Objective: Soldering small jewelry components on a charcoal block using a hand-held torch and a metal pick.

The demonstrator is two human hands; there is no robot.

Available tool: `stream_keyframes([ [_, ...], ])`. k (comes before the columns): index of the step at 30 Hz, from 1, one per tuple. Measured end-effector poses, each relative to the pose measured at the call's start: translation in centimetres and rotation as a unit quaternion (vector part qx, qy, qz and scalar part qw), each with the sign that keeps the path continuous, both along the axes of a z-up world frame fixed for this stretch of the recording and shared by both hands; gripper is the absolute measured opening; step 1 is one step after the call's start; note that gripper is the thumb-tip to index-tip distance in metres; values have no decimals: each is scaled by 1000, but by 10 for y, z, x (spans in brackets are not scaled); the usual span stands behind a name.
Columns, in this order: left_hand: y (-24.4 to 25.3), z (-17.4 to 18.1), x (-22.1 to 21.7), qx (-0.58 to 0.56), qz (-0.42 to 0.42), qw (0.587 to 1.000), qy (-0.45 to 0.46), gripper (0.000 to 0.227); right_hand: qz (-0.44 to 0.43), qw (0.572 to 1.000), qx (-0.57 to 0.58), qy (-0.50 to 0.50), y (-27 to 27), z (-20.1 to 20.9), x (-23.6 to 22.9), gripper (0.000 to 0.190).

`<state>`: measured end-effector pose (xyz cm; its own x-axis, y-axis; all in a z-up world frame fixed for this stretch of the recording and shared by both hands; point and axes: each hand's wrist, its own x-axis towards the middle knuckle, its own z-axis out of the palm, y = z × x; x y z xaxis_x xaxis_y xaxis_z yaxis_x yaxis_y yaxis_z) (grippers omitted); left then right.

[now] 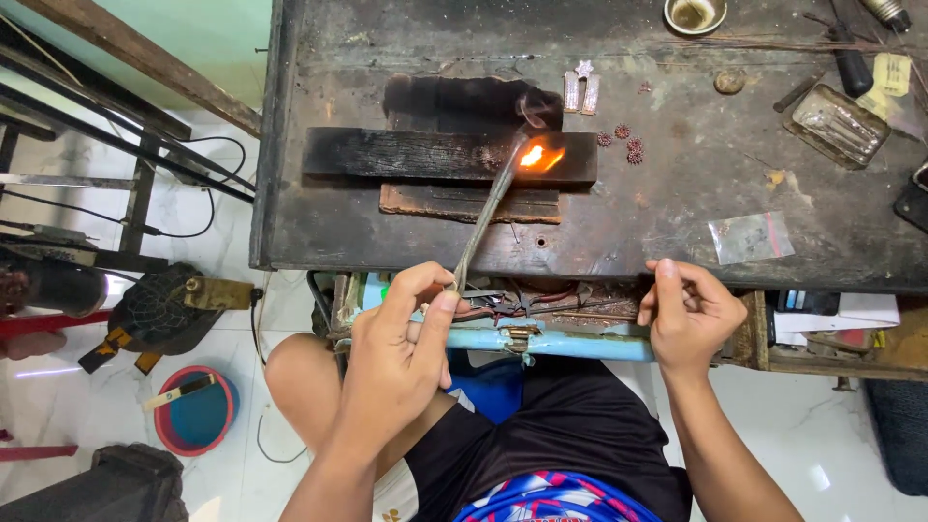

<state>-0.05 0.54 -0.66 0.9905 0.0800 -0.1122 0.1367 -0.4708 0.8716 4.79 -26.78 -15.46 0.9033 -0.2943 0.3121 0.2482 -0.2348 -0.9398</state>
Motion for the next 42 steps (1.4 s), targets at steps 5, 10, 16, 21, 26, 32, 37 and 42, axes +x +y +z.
stream_keyframes([
  [5,-1,-2,2,2,-15,1000,1,22,0,1000,-1,4,0,-1,1,26],
  [10,-4,1,1,6,-18,1000,4,22,-3,1000,3,7,-1,-1,1,25],
  [16,-4,-1,3,0,-18,1000,-1,20,-3,1000,7,13,0,-1,1,25],
  [21,-6,0,5,-5,-22,1000,-11,18,-1,1000,12,20,-1,-1,1,24],
  [26,-7,-2,6,1,-28,1000,-14,21,5,1000,14,19,-2,-2,1,24],
  [32,-6,-5,7,8,-30,999,-18,21,4,1000,11,15,-2,-2,2,24],
  [37,-4,-7,7,11,-21,1000,-14,21,7,1000,12,20,-1,-2,1,24],
  [42,-4,-5,11,2,-21,1000,5,24,-2,999,22,30,-1,-3,2,24],
])
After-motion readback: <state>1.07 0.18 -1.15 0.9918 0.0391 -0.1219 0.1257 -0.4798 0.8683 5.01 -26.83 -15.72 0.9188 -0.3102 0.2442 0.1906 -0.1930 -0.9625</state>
